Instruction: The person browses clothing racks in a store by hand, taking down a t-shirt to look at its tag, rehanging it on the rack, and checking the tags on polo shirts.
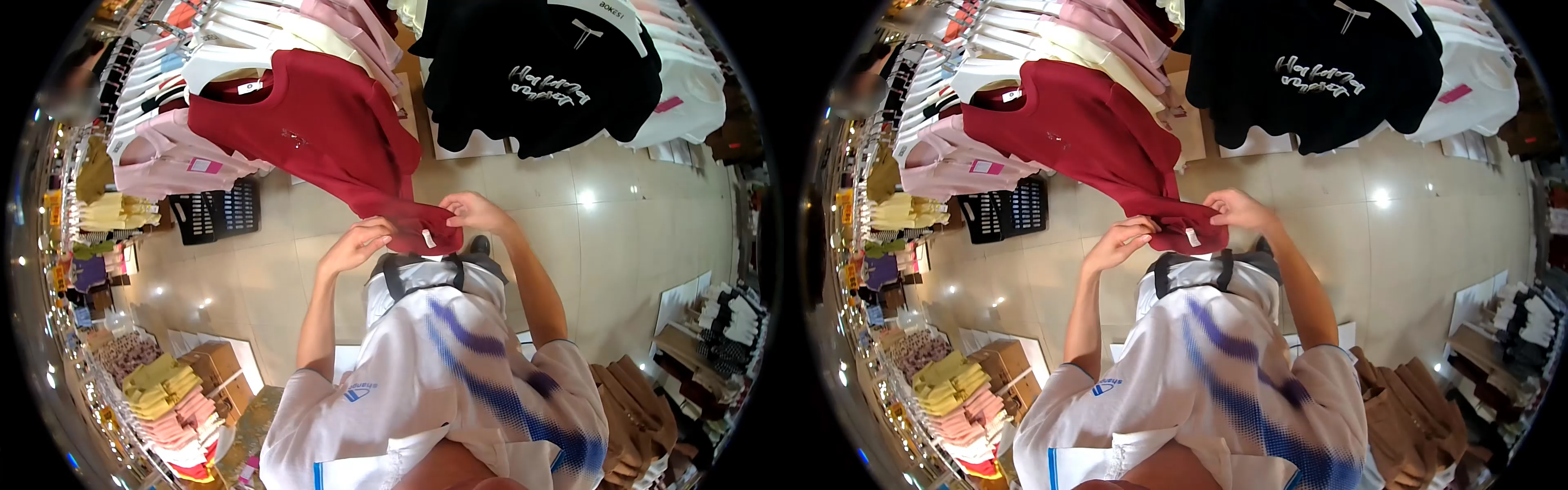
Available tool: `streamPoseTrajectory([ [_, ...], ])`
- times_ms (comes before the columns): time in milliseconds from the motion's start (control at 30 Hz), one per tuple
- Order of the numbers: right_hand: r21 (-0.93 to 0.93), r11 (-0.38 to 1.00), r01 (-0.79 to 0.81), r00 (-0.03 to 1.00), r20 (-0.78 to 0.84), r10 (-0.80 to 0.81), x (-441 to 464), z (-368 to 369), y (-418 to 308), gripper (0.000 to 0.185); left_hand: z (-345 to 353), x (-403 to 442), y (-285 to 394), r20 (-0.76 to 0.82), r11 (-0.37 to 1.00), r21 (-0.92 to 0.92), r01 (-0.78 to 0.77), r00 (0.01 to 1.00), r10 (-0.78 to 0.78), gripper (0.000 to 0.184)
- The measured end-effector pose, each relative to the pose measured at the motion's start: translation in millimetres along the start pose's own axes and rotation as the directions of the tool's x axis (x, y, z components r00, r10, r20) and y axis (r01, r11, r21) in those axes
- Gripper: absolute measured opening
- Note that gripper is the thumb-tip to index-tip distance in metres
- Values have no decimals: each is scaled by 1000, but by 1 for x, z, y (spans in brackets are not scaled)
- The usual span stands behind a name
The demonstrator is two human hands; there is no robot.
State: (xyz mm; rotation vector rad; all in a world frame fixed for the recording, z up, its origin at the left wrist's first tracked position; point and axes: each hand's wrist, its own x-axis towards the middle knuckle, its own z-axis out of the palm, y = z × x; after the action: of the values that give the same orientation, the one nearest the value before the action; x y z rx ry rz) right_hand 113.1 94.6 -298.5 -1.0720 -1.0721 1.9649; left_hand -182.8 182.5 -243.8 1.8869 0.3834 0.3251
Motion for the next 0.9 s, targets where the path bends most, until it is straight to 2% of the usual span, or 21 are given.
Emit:
streamPoseTrajectory([
  [33,-356,934,-44,991,-137,-5,0,4,-12,28,6,1,-2,-13,1000,4,3,1000,-3,15],
  [67,-656,744,-127,964,-259,-64,-1,9,-23,26,12,1,-4,-46,999,27,30,999,-29,14],
  [100,-663,739,-119,967,-245,-65,-5,14,-30,26,19,1,-5,-79,997,49,58,995,-54,13],
  [133,-788,606,-107,890,-348,-295,-9,21,-36,23,27,2,-6,-95,997,52,63,994,-57,13],
  [167,-881,454,-132,759,-384,-525,-12,26,-42,21,37,3,-7,-158,990,73,124,981,-111,12],
  [200,-890,441,-113,698,-387,-602,-12,29,-51,20,45,5,-8,-222,979,90,185,962,-161,11],
  [233,-896,432,-100,707,-370,-603,-15,32,-59,20,52,8,-11,-241,977,91,190,957,-164,11],
  [300,-896,443,-26,661,-348,-665,-25,41,-72,21,65,13,-20,-328,994,-9,108,939,-105,8],
  [333,-911,409,54,616,-292,-731,-29,44,-74,23,71,14,-24,-400,988,-131,80,908,-126,14],
  [367,-914,401,62,620,-279,-733,-34,48,-76,23,76,14,-28,-412,989,-129,77,903,-124,14],
  [433,-904,381,193,572,-212,-792,-43,53,-79,25,83,16,-34,-655,948,87,306,735,-177,26],
  [467,-898,378,226,572,-192,-798,-45,52,-77,25,84,20,-36,-675,915,233,330,732,-92,48],
  [500,-899,370,234,574,-179,-799,-49,53,-80,25,89,26,-38,-684,914,232,332,724,-89,48],
  [567,-873,396,284,568,-179,-804,-58,57,-90,26,102,46,-39,-719,749,458,479,695,-5,61],
  [600,-876,386,290,564,-170,-808,-59,57,-92,26,109,56,-47,-752,717,485,500,658,50,66],
  [700,-854,391,343,538,-162,-827,-68,54,-97,26,120,78,-37,-723,670,555,493,685,94,60],
  [733,-859,377,347,526,-154,-836,-72,51,-98,26,121,78,-38,-665,613,635,470,736,125,50],
  [767,-863,362,351,515,-145,-845,-76,48,-99,27,122,75,-47,-665,612,638,467,735,132,50],
  [833,-858,366,362,506,-149,-850,-85,41,-103,28,122,65,-61,-682,525,649,551,727,81,38],
  [867,-847,380,371,502,-161,-850,-90,39,-105,29,120,59,-61,-691,507,656,560,716,104,29],
  [900,-843,381,379,500,-160,-851,-97,39,-107,29,115,51,-62,-691,498,658,564,715,103,29],
])
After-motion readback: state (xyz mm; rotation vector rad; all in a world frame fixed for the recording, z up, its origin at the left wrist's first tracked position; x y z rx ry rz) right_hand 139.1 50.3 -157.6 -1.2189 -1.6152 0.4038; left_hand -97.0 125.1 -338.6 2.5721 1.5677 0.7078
